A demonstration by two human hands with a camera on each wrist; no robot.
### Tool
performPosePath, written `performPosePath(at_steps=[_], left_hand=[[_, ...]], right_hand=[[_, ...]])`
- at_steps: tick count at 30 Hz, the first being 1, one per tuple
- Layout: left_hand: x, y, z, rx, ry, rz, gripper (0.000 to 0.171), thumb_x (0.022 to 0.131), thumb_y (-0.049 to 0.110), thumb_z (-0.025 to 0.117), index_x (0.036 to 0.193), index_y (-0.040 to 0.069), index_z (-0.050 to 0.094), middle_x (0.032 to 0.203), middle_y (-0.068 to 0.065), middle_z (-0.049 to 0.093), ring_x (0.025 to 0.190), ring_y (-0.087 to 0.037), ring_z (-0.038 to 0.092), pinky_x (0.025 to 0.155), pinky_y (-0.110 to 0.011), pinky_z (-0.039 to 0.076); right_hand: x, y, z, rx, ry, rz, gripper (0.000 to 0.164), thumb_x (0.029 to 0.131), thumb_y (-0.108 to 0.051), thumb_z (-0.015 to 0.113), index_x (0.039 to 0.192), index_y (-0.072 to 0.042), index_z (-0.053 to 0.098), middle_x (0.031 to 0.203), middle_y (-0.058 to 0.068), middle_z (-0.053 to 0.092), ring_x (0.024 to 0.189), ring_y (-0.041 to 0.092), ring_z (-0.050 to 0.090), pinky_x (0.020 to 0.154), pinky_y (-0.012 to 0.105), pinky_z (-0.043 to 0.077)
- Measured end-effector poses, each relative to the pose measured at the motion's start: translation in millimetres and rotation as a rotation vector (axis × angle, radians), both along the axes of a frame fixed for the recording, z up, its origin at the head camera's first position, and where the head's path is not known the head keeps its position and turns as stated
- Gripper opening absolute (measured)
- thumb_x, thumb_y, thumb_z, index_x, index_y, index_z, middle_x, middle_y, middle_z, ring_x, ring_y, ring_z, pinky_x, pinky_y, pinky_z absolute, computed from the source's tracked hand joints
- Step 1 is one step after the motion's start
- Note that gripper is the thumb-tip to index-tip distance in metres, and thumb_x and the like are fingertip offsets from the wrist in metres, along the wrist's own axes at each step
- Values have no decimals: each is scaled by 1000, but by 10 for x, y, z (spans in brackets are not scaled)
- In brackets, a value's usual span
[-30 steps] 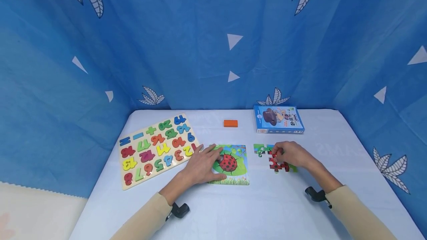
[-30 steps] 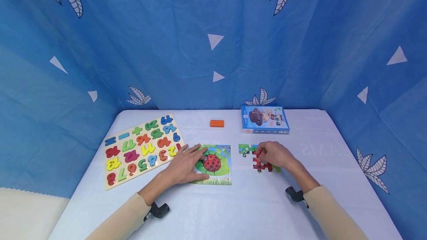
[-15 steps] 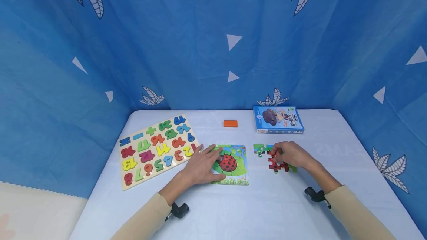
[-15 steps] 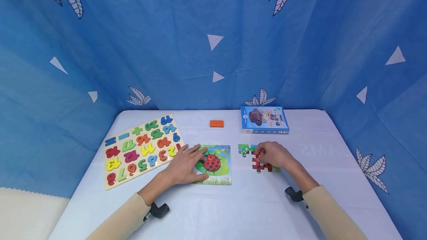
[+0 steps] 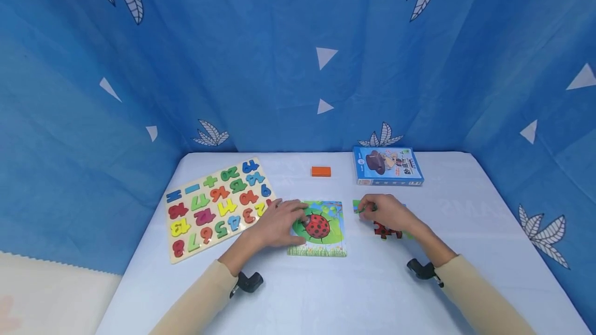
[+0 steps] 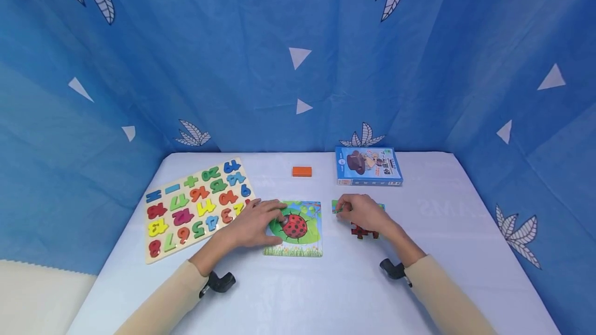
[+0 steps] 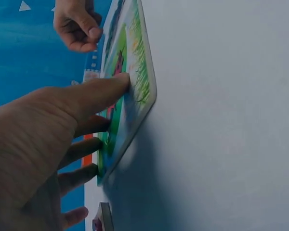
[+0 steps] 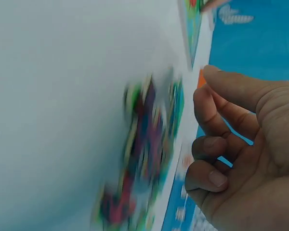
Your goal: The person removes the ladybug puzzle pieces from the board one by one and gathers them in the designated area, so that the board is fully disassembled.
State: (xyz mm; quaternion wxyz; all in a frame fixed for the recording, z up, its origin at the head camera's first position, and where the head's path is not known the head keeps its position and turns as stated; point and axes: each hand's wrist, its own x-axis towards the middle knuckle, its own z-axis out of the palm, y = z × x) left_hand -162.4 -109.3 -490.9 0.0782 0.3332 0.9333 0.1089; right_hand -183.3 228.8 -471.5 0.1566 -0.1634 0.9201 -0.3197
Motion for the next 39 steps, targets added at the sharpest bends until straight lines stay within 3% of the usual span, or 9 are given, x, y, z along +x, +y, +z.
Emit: performPosePath(at_steps=[4, 9, 14, 18, 30, 39], left_hand=[[-28, -12, 5, -12, -2, 49, 71, 79, 64, 75, 136, 25, 59, 160, 0, 38, 147, -23, 35, 119, -57, 24], [-58, -35, 4, -20, -26, 93, 100, 75, 70, 75, 155, 21, 39, 162, 1, 35, 148, -22, 33, 122, -56, 15], [-90, -41, 2, -61, -1, 69, 107, 75, 75, 71, 158, 19, 34, 161, 1, 36, 148, -22, 33, 122, -58, 12], [-100, -47, 1, -93, -1, 53, 109, 75, 78, 68, 158, 17, 34, 162, 0, 34, 148, -23, 33, 122, -58, 15], [-135, -41, -4, -107, 42, 23, 110, 73, 81, 67, 157, 16, 37, 159, -1, 38, 144, -23, 37, 118, -50, 29], [-148, -37, 3, -125, 65, 24, 111, 72, 83, 66, 156, 16, 39, 157, -1, 41, 143, -24, 39, 119, -54, 25]], right_hand=[[31, -300, -38, -46, 17, 69, 11, 91, -16, 75, 101, -15, 71, 81, -4, 61, 75, 15, 53, 64, 27, 43], [57, -647, -102, -105, 18, 181, 14, 91, -15, 74, 105, -15, 74, 87, -8, 66, 79, 13, 57, 72, 27, 48], [83, -924, -132, -88, 62, 283, 26, 92, -18, 74, 117, -13, 75, 99, -6, 69, 87, 11, 57, 78, 29, 50], [104, -1078, -146, -24, 109, 337, 33, 92, -24, 75, 123, -12, 73, 89, -8, 63, 80, 11, 52, 69, 27, 45], [102, -1187, -158, 50, 99, 303, 40, 90, -27, 78, 126, -13, 71, 79, -11, 58, 78, 11, 51, 69, 29, 41], [104, -1201, -170, 19, 91, 294, 38, 90, -26, 77, 125, -12, 71, 78, -11, 58, 79, 11, 51, 69, 29, 42]])
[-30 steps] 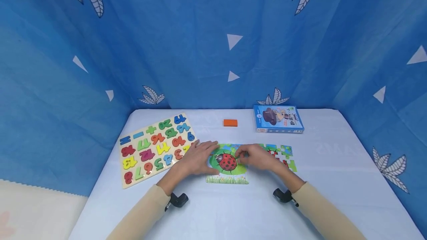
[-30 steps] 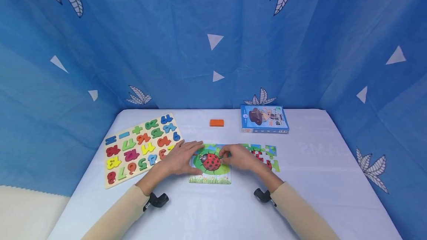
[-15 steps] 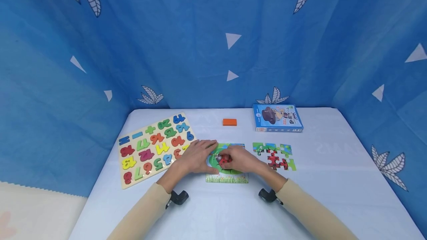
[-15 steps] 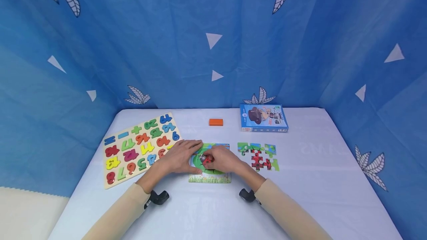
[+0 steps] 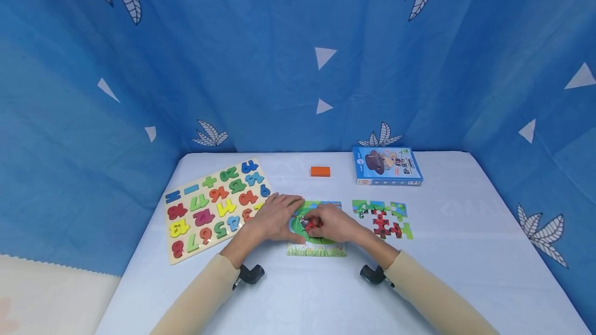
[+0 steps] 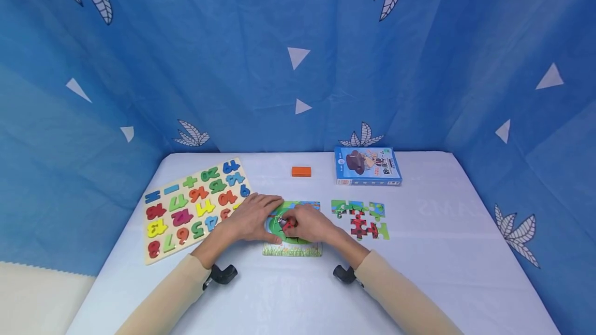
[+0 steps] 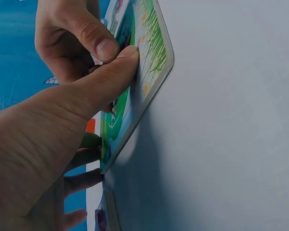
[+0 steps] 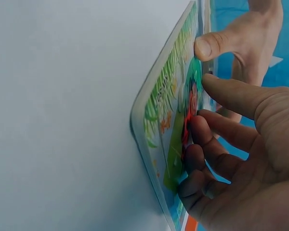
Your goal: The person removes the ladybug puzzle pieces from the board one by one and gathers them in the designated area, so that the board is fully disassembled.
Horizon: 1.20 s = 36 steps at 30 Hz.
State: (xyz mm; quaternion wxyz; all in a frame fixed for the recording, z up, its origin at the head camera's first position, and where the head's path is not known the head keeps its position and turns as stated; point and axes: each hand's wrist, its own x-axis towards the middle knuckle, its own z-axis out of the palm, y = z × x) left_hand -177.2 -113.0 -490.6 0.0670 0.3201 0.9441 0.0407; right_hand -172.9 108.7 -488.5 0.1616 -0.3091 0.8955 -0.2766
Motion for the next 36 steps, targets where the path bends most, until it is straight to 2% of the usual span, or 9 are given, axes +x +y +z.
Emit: performPosePath(at_steps=[12, 18, 27, 36], left_hand=[[-11, -19, -27, 12, -9, 4, 111, 72, 85, 64, 156, 18, 38, 159, 1, 39, 144, -23, 37, 121, -62, 11], [-11, -28, -32, 30, -11, 0, 111, 71, 84, 65, 156, 17, 39, 158, 0, 40, 144, -24, 37, 121, -63, 11], [-1, -46, -47, 48, -7, -5, 110, 72, 83, 65, 156, 17, 39, 158, 0, 40, 143, -24, 38, 120, -63, 10], [-5, -71, -89, 41, -9, 4, 111, 73, 87, 60, 158, 20, 35, 160, 3, 36, 148, -22, 31, 120, -63, 9]], right_hand=[[-7, -8, -21, -95, -67, -34, 28, 92, -19, 74, 118, -9, 71, 81, -9, 61, 76, 10, 55, 66, 26, 47], [-6, -11, -37, -149, -99, -73, 18, 95, -17, 71, 112, -13, 68, 84, -8, 62, 77, 9, 57, 68, 27, 50], [3, -20, -27, -174, -116, -150, 10, 97, -22, 69, 105, -18, 67, 87, -11, 66, 80, 7, 62, 70, 27, 53], [10, -44, -40, -217, -125, -158, 5, 97, -20, 69, 101, -19, 66, 87, -11, 67, 80, 7, 63, 72, 26, 54]])
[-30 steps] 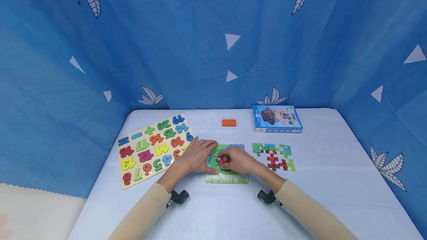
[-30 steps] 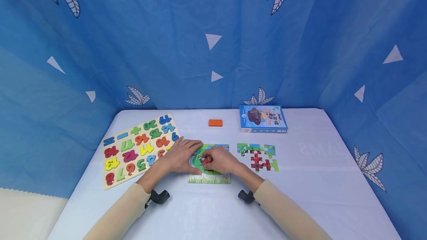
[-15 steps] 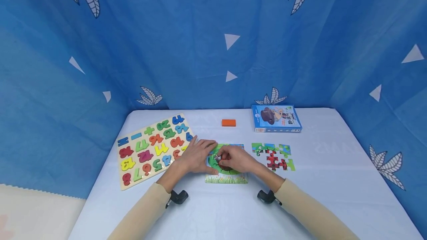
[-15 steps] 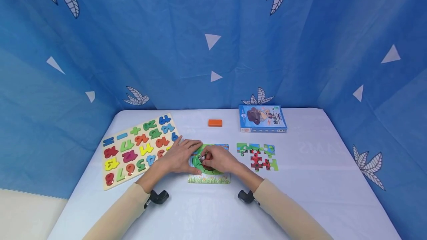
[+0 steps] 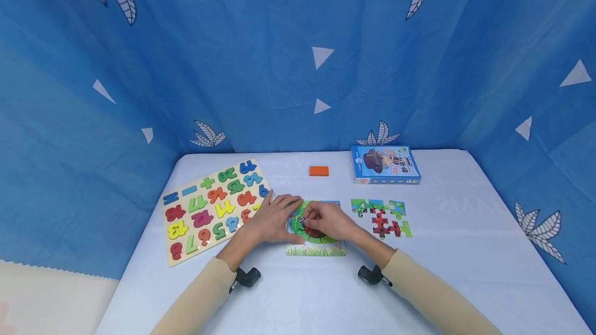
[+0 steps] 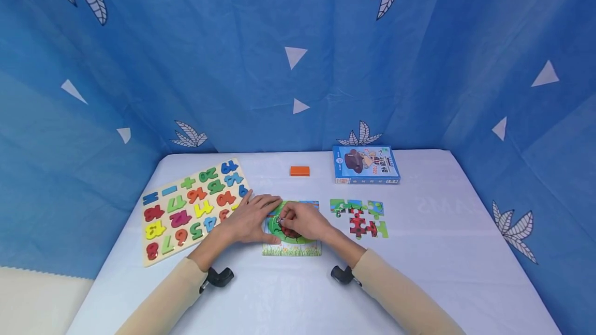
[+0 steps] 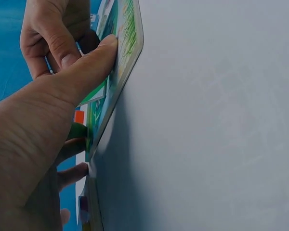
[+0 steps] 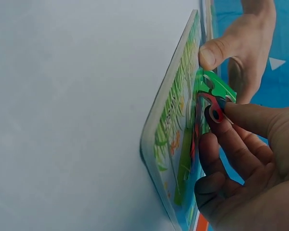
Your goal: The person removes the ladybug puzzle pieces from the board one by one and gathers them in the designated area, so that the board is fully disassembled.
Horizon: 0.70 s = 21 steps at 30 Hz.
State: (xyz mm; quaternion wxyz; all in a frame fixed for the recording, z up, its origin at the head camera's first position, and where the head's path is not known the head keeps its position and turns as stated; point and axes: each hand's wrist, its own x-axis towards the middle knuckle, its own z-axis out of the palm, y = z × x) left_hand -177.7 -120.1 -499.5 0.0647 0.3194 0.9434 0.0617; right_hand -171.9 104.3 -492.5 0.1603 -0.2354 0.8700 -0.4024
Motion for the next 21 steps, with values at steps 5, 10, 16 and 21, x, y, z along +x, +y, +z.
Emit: performPosePath(at_steps=[5, 10, 16, 21], left_hand=[[0, -5, -11, 2, -10, 5, 111, 74, 86, 59, 159, 20, 34, 162, 3, 34, 150, -23, 28, 121, -62, 10], [1, -10, -11, 8, -13, 1, 111, 74, 86, 59, 159, 20, 34, 162, 3, 34, 150, -23, 27, 121, -60, 11], [-3, -12, -13, 4, -9, -7, 111, 74, 86, 59, 159, 19, 33, 162, 2, 34, 150, -24, 28, 123, -58, 11], [-1, -7, -15, 7, -16, -8, 111, 74, 86, 59, 159, 19, 33, 162, 2, 34, 150, -24, 28, 123, -57, 11]], right_hand=[[10, -1, 23, -9, 9, -2, 4, 97, -18, 69, 100, -18, 67, 85, -11, 67, 79, 7, 62, 72, 26, 53], [9, 21, 25, -23, 13, -3, 4, 96, -18, 69, 100, -17, 67, 85, -11, 68, 79, 7, 63, 71, 26, 53], [-10, 55, 5, -31, 14, -9, 4, 96, -19, 69, 99, -20, 67, 85, -12, 68, 79, 5, 64, 71, 24, 54], [-9, 93, 41, -47, 10, -19, 4, 96, -15, 69, 99, -17, 68, 86, -8, 69, 81, 8, 64, 73, 25, 54]])
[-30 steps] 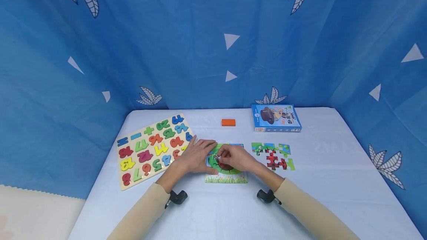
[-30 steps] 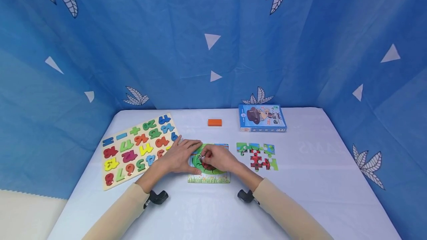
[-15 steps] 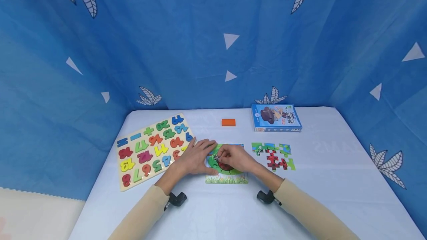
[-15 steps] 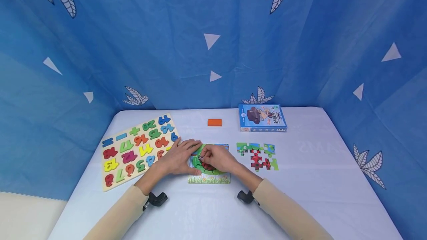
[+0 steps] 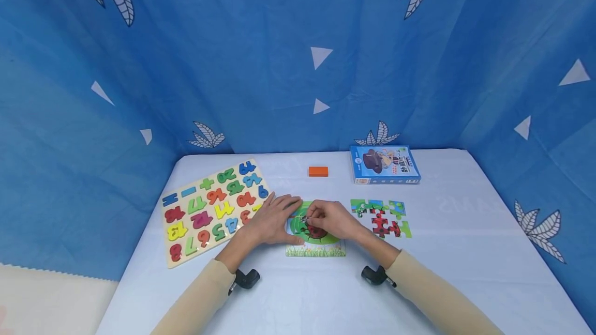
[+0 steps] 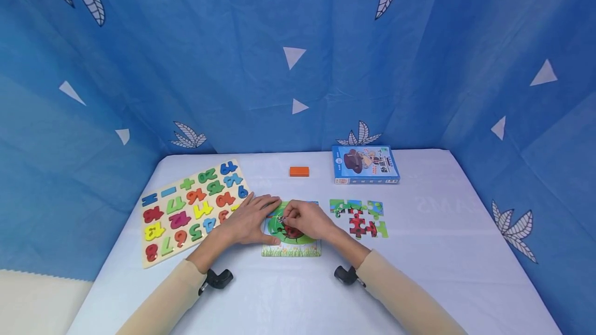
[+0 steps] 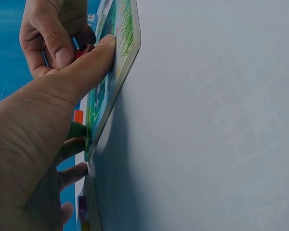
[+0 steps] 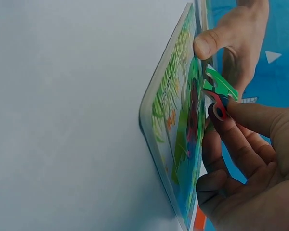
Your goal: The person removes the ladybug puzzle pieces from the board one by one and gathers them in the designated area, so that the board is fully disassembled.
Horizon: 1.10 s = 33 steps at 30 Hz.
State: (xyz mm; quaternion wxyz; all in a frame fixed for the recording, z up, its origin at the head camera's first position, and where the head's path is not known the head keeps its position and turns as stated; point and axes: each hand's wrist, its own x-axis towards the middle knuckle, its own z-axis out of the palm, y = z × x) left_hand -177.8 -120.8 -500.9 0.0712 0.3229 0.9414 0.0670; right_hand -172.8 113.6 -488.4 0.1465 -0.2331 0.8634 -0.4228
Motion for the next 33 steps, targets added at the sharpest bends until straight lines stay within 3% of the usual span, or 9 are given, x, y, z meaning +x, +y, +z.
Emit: performPosePath(at_steps=[12, 17, 27, 33], left_hand=[[15, 2, -26, 4, 2, 9, 112, 73, 87, 59, 159, 19, 33, 162, 2, 34, 150, -25, 28, 123, -55, 12], [15, 10, -25, 18, -8, 7, 112, 73, 86, 60, 159, 19, 33, 162, 2, 33, 150, -25, 28, 123, -55, 12], [6, 8, -26, 5, -3, 16, 112, 73, 87, 59, 159, 19, 33, 162, 2, 32, 150, -24, 27, 124, -54, 10], [4, 10, -25, 14, -2, 10, 112, 73, 86, 60, 159, 18, 34, 162, 1, 33, 150, -25, 27, 123, -55, 10]], right_hand=[[-3, 166, 40, -1, -38, -41, 6, 96, -15, 69, 99, -19, 67, 88, -9, 68, 83, 11, 63, 77, 29, 54], [-11, 384, 64, -3, -66, -88, 6, 95, -14, 69, 99, -19, 67, 88, -5, 69, 84, 14, 63, 79, 31, 52], [-66, 823, 119, 65, -65, -144, 4, 95, -15, 69, 98, -16, 67, 84, -4, 69, 77, 17, 60, 65, 30, 47], [-66, 1022, 109, 119, -56, -144, 4, 94, -14, 70, 98, -15, 68, 83, -3, 69, 76, 18, 61, 70, 31, 50]])
